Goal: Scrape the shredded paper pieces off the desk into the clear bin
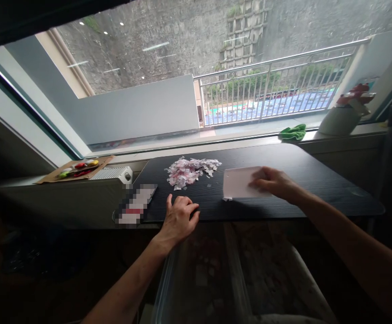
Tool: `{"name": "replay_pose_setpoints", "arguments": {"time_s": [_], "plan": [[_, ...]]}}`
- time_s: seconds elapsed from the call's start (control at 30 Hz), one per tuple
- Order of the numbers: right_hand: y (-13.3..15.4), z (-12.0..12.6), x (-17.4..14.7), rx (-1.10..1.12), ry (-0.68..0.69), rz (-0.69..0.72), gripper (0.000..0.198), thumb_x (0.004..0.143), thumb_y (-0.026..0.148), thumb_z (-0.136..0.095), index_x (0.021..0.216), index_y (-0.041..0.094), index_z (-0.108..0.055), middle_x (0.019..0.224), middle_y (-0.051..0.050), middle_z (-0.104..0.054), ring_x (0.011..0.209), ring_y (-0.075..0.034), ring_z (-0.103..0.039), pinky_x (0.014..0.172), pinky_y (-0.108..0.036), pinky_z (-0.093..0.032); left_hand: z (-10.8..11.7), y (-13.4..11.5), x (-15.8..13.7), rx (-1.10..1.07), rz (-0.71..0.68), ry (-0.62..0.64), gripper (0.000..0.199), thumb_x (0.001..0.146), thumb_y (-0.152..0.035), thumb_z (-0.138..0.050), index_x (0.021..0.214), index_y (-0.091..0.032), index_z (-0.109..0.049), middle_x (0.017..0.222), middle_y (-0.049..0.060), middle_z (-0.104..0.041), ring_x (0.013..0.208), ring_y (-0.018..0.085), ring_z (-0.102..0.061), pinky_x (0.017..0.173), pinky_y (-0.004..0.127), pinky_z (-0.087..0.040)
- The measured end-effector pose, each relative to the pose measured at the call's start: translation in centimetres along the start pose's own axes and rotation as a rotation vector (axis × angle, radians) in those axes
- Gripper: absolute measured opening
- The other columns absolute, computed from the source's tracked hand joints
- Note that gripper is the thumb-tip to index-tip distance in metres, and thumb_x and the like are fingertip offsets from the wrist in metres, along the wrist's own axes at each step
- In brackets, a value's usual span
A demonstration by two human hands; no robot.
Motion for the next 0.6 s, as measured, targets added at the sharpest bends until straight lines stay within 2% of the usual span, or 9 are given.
{"name": "replay_pose_setpoints", "arguments": {"time_s": [0.1, 0.23, 0.37, 0.6], "plan": [[-2.3, 4.6, -1.6, 0.06, -0.026, -0.087, 0.014, 0.061, 0.017, -0.072, 0.074, 0.02, -0.068, 0.067, -0.002, -0.071, 0.058, -0.016, -0.064, 0.049, -0.024, -0.05, 0.0, -0.5, 0.2, -0.002, -0.001, 0.006, 0.017, 0.084, -0.021, -0.056, 0.093, -0.022, -0.071, 0.09, 0.004, -0.065, 0.095, 0.022, -0.057, 0.108, 0.065, -0.022], [-3.6, 7.4, -2.7, 0.177, -0.027, -0.105, 0.016, 0.06, 0.019, -0.072, 0.076, 0.021, -0.071, 0.073, -0.001, -0.074, 0.062, -0.016, -0.066, 0.053, -0.024, -0.052, -0.2, -2.3, 0.8, -0.065, -0.062, 0.06, 0.015, 0.082, -0.023, -0.059, 0.09, -0.021, -0.072, 0.091, 0.004, -0.065, 0.098, 0.023, -0.056, 0.109, 0.066, -0.019], [-3.9, 7.5, -3.0, 0.215, -0.068, -0.165, 0.014, 0.057, 0.013, -0.074, 0.067, 0.022, -0.069, 0.066, 0.001, -0.072, 0.058, -0.014, -0.064, 0.052, -0.022, -0.051, -0.4, -4.8, 1.3, -0.095, -0.14, 0.117, 0.017, 0.082, -0.022, -0.06, 0.095, -0.023, -0.071, 0.092, 0.004, -0.065, 0.098, 0.023, -0.056, 0.109, 0.068, -0.018], [-3.9, 5.9, -4.2, 0.242, 0.049, -0.224, 0.016, 0.057, 0.016, -0.076, 0.072, 0.022, -0.07, 0.073, 0.0, -0.075, 0.066, -0.018, -0.068, 0.06, -0.027, -0.055, -0.9, -7.8, 1.8, -0.087, -0.22, 0.204, 0.017, 0.084, -0.024, -0.06, 0.098, -0.022, -0.071, 0.093, 0.005, -0.065, 0.102, 0.023, -0.055, 0.111, 0.067, -0.016]]}}
Point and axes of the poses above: each hand's wrist, its own x-axis towards the middle knuckle, its own z-axis out of the back of the hand, y = z × x, the point moved 6 cm from there along x, towards the middle knuckle
